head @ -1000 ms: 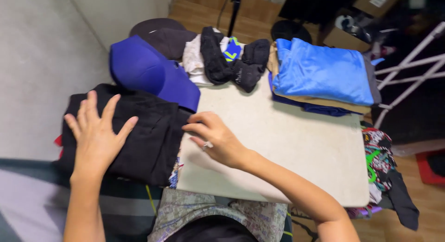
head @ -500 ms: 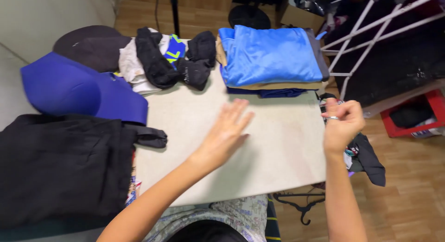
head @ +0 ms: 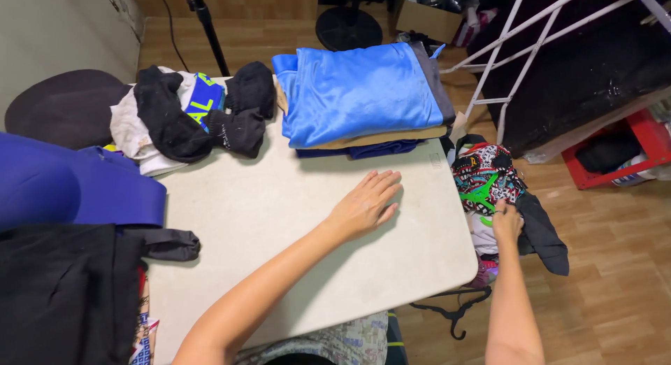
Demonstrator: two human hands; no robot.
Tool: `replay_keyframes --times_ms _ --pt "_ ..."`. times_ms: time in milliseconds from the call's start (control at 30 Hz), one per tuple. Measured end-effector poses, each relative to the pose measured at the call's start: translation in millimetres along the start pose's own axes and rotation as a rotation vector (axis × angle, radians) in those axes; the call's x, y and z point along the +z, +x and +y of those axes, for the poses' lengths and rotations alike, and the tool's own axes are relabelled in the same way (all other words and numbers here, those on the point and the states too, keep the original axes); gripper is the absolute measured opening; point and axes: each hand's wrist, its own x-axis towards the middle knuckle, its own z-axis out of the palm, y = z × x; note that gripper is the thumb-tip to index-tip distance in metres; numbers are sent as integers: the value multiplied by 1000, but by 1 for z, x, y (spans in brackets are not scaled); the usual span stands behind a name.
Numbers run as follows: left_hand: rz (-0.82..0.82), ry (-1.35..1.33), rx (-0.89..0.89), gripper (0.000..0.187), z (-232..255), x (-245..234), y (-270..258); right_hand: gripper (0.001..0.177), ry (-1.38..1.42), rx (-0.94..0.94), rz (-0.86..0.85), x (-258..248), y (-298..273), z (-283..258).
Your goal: Folding various items of laundry including a bra, underwear, and socks on a small table.
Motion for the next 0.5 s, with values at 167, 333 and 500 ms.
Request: replay_keyframes --times_ms 167,333,500 --pt "-16 -13 -28 43 7 -8 4 37 260 122 19 61 -5 42" --pt "-13 -25 -45 44 7 -14 9 18 983 713 -156 41 38 37" --pt "18 -61 -61 42 5 -14 7 22 1264 362 -149 -100 80 -65"
